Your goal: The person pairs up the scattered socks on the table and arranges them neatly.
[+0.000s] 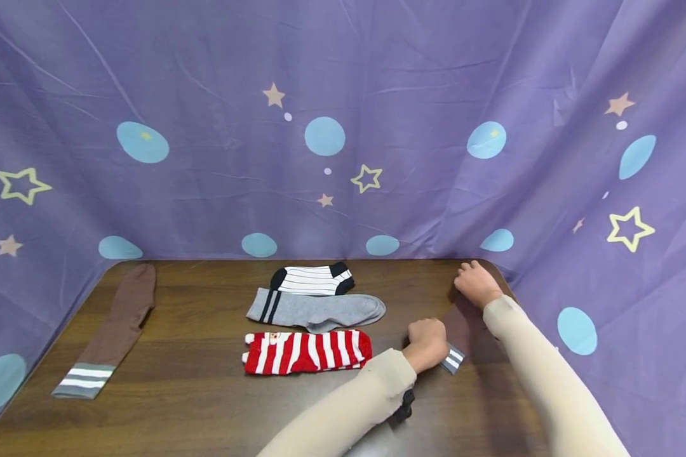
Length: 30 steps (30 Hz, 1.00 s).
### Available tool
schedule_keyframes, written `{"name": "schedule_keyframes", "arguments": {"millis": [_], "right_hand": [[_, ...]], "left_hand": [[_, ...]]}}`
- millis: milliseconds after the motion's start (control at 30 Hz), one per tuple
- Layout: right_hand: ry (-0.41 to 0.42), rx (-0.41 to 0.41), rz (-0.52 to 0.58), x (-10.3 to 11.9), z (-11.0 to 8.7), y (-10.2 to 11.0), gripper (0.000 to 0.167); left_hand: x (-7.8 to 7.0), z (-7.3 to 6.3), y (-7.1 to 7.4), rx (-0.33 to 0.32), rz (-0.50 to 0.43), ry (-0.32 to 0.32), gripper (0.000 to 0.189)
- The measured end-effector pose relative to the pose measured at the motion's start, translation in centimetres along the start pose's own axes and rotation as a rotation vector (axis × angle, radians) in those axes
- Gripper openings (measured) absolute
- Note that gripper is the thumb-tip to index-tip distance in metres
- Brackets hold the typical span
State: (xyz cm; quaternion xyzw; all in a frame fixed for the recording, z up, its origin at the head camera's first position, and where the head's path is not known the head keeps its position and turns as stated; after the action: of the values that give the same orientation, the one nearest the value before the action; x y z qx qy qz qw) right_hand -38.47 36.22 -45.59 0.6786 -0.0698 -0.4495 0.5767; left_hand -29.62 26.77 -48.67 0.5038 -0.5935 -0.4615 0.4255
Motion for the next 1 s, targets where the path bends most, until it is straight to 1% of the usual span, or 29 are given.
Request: {"name": "schedule_keyframes", "arguments": {"millis": [100,233,300,367,467,500,600,667,733,800,867,933,1000], "right_hand": [[0.001,-0.030,-0.016,0.0,-0.5,0.1,0.015],[0.003,-0.053,-0.038,-0.1,-1.2,0.2,0.017],[0.011,-0.081,-0.031,-0.1,-1.5,0.5,0.017],[0.021,-0.122,-0.015,-0.1,-1.7,0.9,0.017],[0.019,-0.176,0.002,-0.3,-2.0,1.5,0.015],[0.013,-0.190,0.005,-0.4,-2.1,1.7,0.015],[-0.019,-0.218,0.017,-0.7,-2.1,2.2,0.011],[-0.053,-0.217,0.027,-0.9,-2.1,2.4,0.008],[-0.097,-0.199,0.047,-1.2,-2.2,2.6,0.009],[-0.146,-0.208,0.076,-1.7,-2.3,2.5,0.012],[-0.197,-0.250,0.110,-2.2,-2.4,2.9,0.015],[-0.245,-0.335,0.151,-2.7,-2.6,3.5,0.017],[-0.284,-0.432,0.189,-2.9,-2.7,4.4,0.015]], "left_hand": [[0.6,0.1,0.2,-0.032,-0.006,0.009,0.043],[1.8,0.4,0.6,-0.076,-0.024,0.009,0.055],[2.3,0.5,0.7,-0.096,-0.030,-0.005,0.054],[2.8,0.6,0.7,-0.119,-0.030,-0.026,0.049],[3.4,0.7,1.0,-0.176,-0.026,-0.067,0.029],[3.6,0.7,1.1,-0.201,-0.024,-0.078,0.026],[4.5,0.6,1.7,-0.291,-0.013,-0.089,0.021],[5.1,0.5,2.3,-0.358,-0.003,-0.087,0.024],[5.7,0.3,2.9,-0.423,0.012,-0.085,0.027],[6.2,0.1,3.6,-0.494,0.020,-0.088,0.029],[6.6,-0.2,4.5,-0.580,0.031,-0.093,0.027],[7.1,-0.6,5.4,-0.669,0.038,-0.100,0.023],[7.6,-0.9,6.2,-0.751,0.055,-0.107,0.022]]}}
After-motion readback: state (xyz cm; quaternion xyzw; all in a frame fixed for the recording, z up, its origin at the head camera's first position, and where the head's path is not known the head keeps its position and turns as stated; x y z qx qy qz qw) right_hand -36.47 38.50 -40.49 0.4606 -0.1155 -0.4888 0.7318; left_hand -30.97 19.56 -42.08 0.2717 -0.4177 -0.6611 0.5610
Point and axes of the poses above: each hand's wrist, its own z-axis towards the middle knuckle, its own y-axis out of the back of the hand, x = y × z, the point moved 8 cm from there along z, towards the middle knuckle, and after that the axes turned 7 degrees about z, right-handed, at the moved point
